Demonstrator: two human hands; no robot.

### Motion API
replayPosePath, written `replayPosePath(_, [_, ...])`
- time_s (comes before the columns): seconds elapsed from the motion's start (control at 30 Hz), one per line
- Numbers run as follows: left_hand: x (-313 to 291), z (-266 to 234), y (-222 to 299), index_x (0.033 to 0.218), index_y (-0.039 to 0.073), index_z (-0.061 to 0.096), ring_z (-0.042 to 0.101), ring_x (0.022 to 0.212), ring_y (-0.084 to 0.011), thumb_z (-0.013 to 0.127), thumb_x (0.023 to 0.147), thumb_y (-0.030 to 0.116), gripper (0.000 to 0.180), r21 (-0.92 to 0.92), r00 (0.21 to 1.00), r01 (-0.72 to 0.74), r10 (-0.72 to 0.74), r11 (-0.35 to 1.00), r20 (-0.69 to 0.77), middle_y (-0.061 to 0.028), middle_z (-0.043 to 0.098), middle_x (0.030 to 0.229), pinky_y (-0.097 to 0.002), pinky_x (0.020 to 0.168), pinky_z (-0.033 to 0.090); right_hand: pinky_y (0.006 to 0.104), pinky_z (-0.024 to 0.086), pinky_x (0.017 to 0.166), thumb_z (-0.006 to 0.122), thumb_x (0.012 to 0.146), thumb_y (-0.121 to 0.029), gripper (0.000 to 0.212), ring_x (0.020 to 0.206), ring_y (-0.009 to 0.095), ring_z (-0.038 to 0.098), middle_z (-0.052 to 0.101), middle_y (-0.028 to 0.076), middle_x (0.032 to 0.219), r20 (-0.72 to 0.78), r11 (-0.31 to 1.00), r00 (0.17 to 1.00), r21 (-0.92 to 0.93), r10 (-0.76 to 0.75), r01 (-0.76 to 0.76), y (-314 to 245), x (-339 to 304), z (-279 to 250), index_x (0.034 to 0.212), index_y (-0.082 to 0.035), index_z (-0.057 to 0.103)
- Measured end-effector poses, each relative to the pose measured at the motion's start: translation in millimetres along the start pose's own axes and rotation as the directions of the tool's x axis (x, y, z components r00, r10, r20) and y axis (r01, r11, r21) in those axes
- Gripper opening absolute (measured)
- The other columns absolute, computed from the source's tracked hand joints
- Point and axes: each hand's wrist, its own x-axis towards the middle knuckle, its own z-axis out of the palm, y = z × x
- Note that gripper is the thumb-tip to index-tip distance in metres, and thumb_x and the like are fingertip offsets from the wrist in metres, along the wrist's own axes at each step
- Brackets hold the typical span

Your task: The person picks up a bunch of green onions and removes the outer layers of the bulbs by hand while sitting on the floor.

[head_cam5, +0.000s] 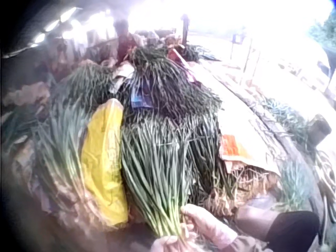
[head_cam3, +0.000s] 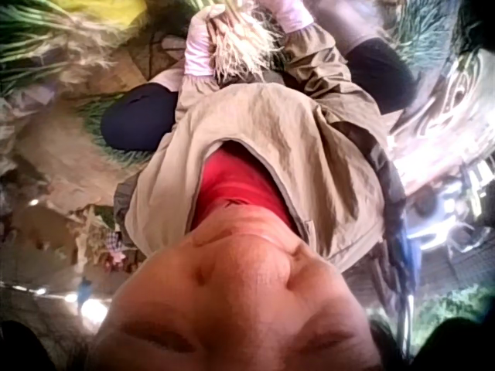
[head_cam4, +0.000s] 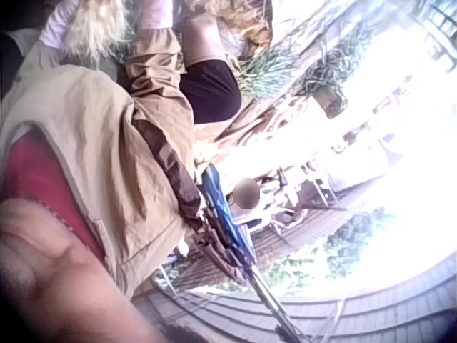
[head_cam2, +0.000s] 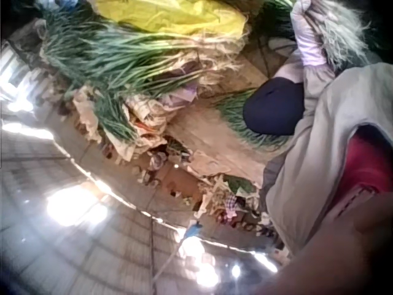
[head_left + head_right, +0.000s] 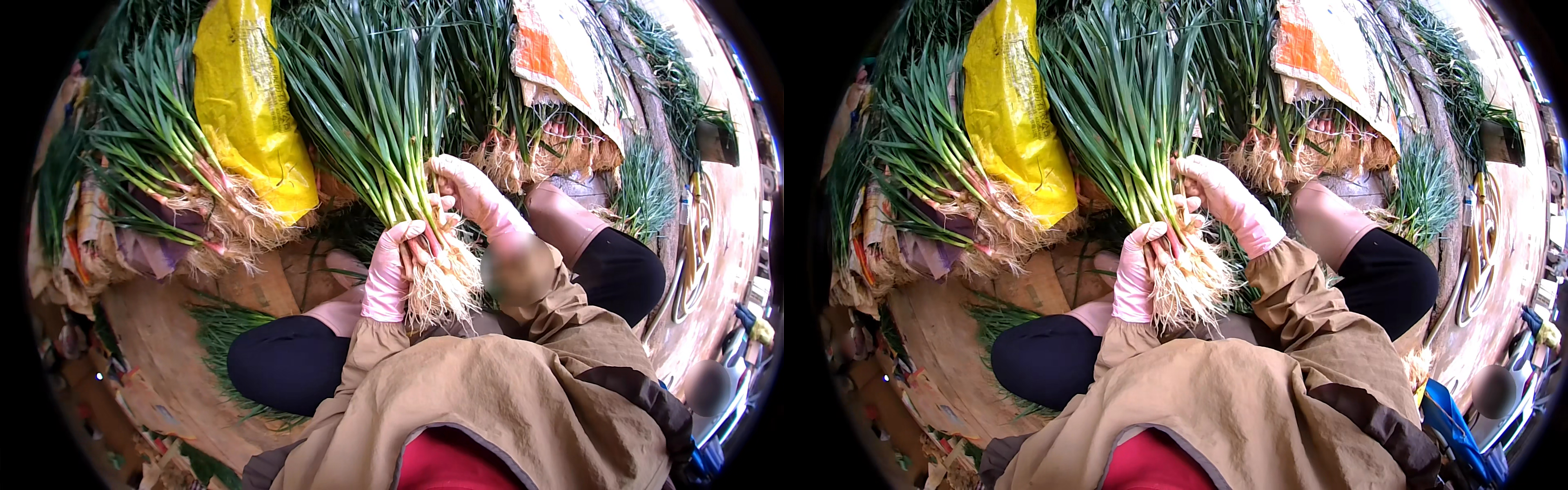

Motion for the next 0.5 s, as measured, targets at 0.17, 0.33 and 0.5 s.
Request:
replayPosePath(0.17, [7,-34,1,0.125,-0.005,0.046,0.063,0.086,-0.0272,0.056,0.083,0.017,0.048,0.126,0.994,0.064,-0.074,0.99,0.077,-0.0151,0.061,0.104,-0.0386,0.081,0.053,0.0272,0.045,0.056,0.056,0.094,-0.022,0.023,0.061,0.009,0.058,0.061,0.002,0.069,-0.001,0.635,0.964,-0.753,-0.267,0.175,1,-5,3,0.089,0.0,0.058])
replayPosePath(0.33, [-2,4,-9,0.125,-0.003,0.045,0.062,0.081,-0.0211,0.059,0.078,0.015,0.052,-0.051,0.983,0.003,0.007,0.999,0.183,-0.0109,0.059,0.092,-0.0324,0.07,0.056,0.0402,0.048,0.075,0.046,0.095,-0.037,0.039,0.07,0.03,0.059,0.062,0.017,0.075,0.024,0.271,0.841,-0.942,-0.54,0.2,26,4,-58,0.087,-0.003,0.065])
replayPosePath(0.5, [-5,-23,9,0.126,0.001,0.04,0.058,0.092,-0.0215,0.063,0.076,0.019,0.058,-0.218,0.904,-0.041,0.129,0.975,0.408,-0.0066,0.056,0.094,-0.0435,0.097,0.039,0.0418,0.053,0.073,0.051,0.092,-0.04,0.041,0.08,0.031,0.067,0.065,0.021,0.076,-0.189,-0.165,0.86,-0.94,-0.474,-0.298,-31,-2,-34,0.086,0.0,0.06])
